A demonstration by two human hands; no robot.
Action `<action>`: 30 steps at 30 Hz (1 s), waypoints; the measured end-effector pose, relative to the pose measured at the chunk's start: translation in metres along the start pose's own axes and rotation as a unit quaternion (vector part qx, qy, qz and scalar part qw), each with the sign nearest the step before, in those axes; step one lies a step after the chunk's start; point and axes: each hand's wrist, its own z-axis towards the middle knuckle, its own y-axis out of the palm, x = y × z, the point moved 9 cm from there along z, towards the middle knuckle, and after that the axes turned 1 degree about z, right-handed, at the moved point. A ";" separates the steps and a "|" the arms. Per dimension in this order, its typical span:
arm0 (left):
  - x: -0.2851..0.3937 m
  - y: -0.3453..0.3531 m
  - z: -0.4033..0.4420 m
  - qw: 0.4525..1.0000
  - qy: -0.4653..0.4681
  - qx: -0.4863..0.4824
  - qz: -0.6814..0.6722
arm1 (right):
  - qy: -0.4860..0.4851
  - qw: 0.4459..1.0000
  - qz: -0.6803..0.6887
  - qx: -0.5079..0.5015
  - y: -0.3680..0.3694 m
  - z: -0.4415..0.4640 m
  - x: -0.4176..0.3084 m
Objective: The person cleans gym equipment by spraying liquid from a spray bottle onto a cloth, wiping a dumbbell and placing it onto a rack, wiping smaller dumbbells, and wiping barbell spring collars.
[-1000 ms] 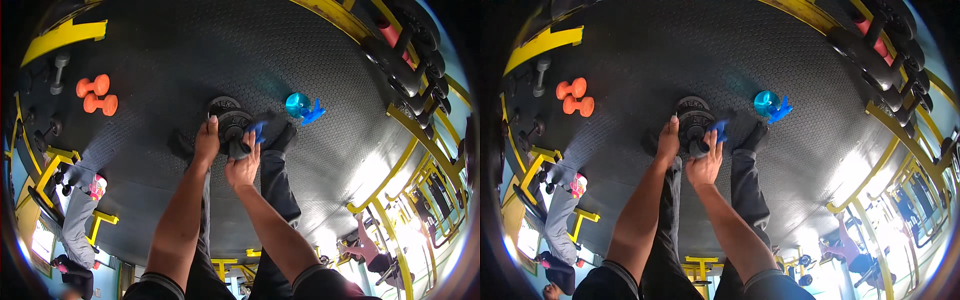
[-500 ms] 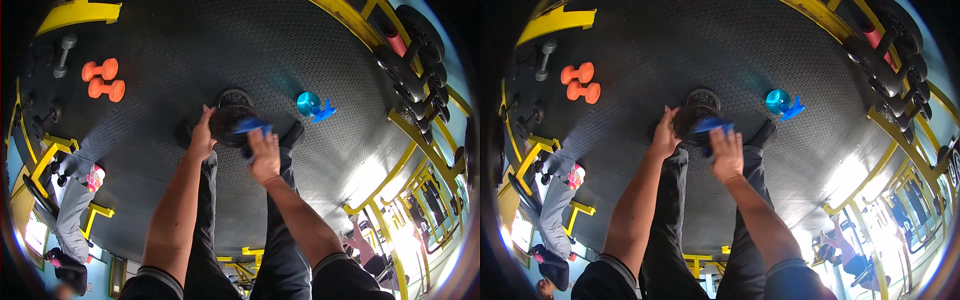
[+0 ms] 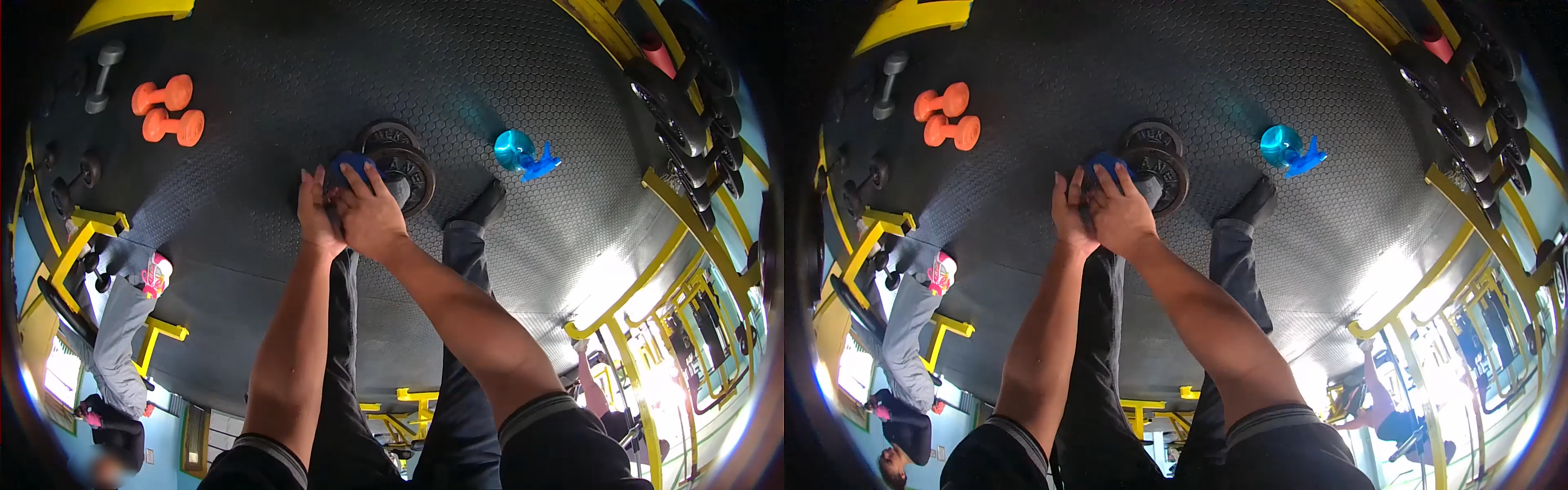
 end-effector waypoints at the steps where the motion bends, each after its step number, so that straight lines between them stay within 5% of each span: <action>1: -0.001 -0.004 -0.005 1.000 0.001 0.002 -0.001 | -0.027 0.999 -0.004 0.018 0.005 -0.011 -0.006; 4: -0.007 -0.014 -0.007 0.977 0.019 0.015 0.213 | -0.069 0.997 0.015 -0.024 0.028 -0.065 -0.001; 6: -0.010 -0.007 0.002 0.956 0.083 -0.024 0.282 | -0.005 0.999 0.037 -0.029 0.035 -0.109 0.025; 7: -0.007 0.004 0.002 0.923 0.145 -0.059 0.350 | 0.066 0.995 0.027 -0.063 0.045 -0.129 0.045; 8: -0.004 0.010 0.007 0.872 0.187 -0.057 0.448 | 0.261 0.954 0.094 -0.113 0.060 -0.157 0.084; 9: -0.002 0.018 0.006 0.874 0.189 -0.062 0.443 | 0.451 0.865 0.126 -0.179 0.072 -0.192 0.122; 10: 0.005 0.027 0.004 0.842 0.219 -0.042 0.492 | 0.547 0.807 0.184 -0.126 0.061 -0.224 0.147; 12: 0.023 0.051 0.005 0.792 0.316 -0.022 0.522 | 0.512 0.838 0.155 -0.107 0.040 -0.240 0.158; 14: 0.028 0.066 0.017 0.803 0.237 -0.037 0.545 | 0.480 0.854 0.185 -0.074 0.016 -0.249 0.151; 15: 0.022 0.067 0.023 0.806 0.153 -0.046 0.571 | 0.515 0.808 0.274 -0.088 0.010 -0.252 0.145; 16: 0.021 0.066 0.025 0.806 0.172 -0.054 0.563 | 0.542 0.752 0.362 -0.099 0.008 -0.256 0.139; 19: -0.002 0.070 0.010 0.782 0.144 -0.058 0.603 | 0.511 0.702 0.485 -0.107 0.040 -0.265 0.130; 21: -0.029 0.067 -0.018 0.726 0.196 -0.011 0.659 | 0.536 0.557 0.634 0.032 0.030 -0.263 0.122; 23: -0.048 0.081 -0.058 0.647 0.224 0.027 0.728 | 0.552 0.561 0.614 0.057 0.002 -0.265 0.119; 25: -0.052 0.088 -0.095 0.633 0.178 0.005 0.753 | 0.592 0.604 0.534 0.014 0.012 -0.282 0.125; 30: -0.026 0.085 -0.223 0.577 0.117 -0.035 0.808 | 0.470 0.616 0.633 -0.002 -0.030 -0.289 0.104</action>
